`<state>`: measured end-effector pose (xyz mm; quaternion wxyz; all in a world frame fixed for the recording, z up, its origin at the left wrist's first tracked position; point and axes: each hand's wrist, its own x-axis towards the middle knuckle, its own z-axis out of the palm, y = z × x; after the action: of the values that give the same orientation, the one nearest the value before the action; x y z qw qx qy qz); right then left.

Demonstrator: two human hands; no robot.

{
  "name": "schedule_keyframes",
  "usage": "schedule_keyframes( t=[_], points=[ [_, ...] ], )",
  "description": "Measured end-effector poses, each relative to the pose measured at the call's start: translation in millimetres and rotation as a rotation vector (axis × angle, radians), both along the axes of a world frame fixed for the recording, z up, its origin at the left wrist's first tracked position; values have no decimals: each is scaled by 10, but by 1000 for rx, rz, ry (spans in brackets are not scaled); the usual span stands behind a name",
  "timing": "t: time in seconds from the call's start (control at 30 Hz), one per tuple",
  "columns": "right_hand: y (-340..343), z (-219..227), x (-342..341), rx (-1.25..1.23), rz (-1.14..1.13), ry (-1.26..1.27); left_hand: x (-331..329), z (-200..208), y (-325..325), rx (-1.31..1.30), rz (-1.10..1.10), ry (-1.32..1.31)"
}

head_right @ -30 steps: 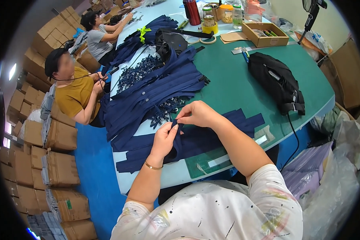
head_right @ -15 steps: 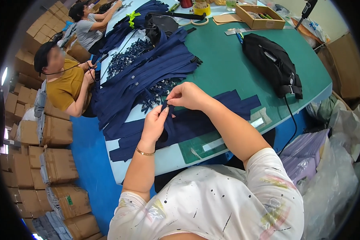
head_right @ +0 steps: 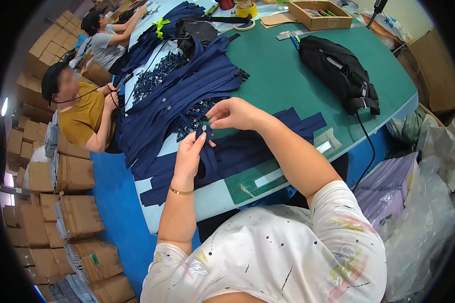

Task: Manually attaching sliders and metal stops to zipper tape.

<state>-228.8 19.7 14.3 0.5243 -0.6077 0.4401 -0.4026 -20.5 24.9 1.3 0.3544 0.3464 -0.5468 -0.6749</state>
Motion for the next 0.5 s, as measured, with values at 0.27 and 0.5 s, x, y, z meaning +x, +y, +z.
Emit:
schedule_keyframes(
  t=[0.27,0.5],
  points=[
    [15,35,114,-71,-33,70,17,-45,-18,-88,-24,-92],
    [32,8,167,-76,-51,206,20,-83,-15,-139,-44,-137]
  ],
)
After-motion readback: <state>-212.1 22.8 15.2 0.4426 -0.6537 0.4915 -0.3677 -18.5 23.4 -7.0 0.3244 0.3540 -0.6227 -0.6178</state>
